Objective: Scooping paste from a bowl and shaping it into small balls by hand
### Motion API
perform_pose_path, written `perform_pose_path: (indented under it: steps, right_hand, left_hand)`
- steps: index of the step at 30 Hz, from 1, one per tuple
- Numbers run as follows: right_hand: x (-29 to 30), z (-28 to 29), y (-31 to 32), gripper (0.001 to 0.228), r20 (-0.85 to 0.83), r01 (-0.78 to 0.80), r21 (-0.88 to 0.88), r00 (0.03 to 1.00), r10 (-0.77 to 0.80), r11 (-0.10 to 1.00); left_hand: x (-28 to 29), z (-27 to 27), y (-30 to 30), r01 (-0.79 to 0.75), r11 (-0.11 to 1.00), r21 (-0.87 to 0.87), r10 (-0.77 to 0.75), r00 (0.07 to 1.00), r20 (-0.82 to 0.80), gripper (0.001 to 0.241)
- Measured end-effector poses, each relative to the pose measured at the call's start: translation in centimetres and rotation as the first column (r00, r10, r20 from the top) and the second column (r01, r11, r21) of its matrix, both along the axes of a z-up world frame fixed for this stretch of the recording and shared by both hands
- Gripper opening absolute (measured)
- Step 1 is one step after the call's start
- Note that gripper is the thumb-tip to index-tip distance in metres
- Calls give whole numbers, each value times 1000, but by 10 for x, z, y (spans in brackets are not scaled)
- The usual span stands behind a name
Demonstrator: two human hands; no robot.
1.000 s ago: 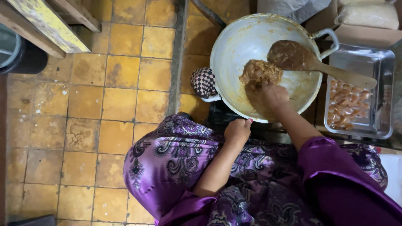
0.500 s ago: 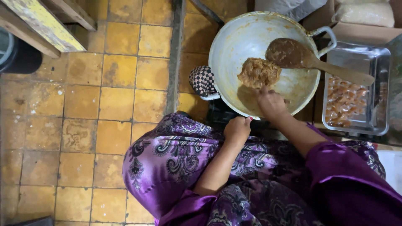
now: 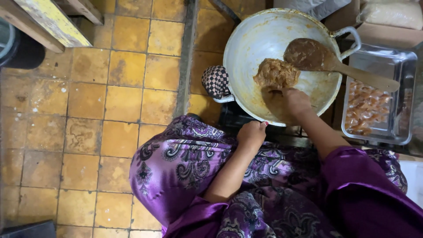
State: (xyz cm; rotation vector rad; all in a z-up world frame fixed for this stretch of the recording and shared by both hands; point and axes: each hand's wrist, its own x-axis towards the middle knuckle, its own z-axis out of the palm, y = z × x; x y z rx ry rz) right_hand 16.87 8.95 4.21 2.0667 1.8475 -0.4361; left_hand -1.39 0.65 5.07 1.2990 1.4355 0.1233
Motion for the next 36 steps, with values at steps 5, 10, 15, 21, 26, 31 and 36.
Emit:
perform_pose_path:
  steps: [5,10,15,21,26,31,36]
  right_hand:
    - [4,-2,-8,25,84,-60,-51,994,65,997]
    - [35,-52,-9,29,95,-116,-71,988,123,991]
    - [41,-56,-11,35,67,-89,-93,993,96,992]
    - [65,-69,-10,33,-179,22,-47,983,-30,999]
    - [80,-18,-28,21,-655,356,-4,706,-272,935]
    - [33,116,-71,26,-932,528,-23,295,-209,849]
    - [22,130,-116,21,-988,642,156,113,109,750]
  left_hand:
    - [4,-8,-1,13,1000,2,-13,1000,-19,55]
    - [2,-4,1,6,1000,-6,-6,1000,-21,56]
    - [8,-22,0,17,1000,17,-17,999,-29,53]
    - [11,-30,-8,26,998,61,-24,999,-29,53]
    - [30,-59,-31,103,987,125,-142,923,359,35]
    - [-13,100,-24,-400,914,-69,325,619,715,29]
    - [-2,87,-18,-563,815,-142,400,368,839,28]
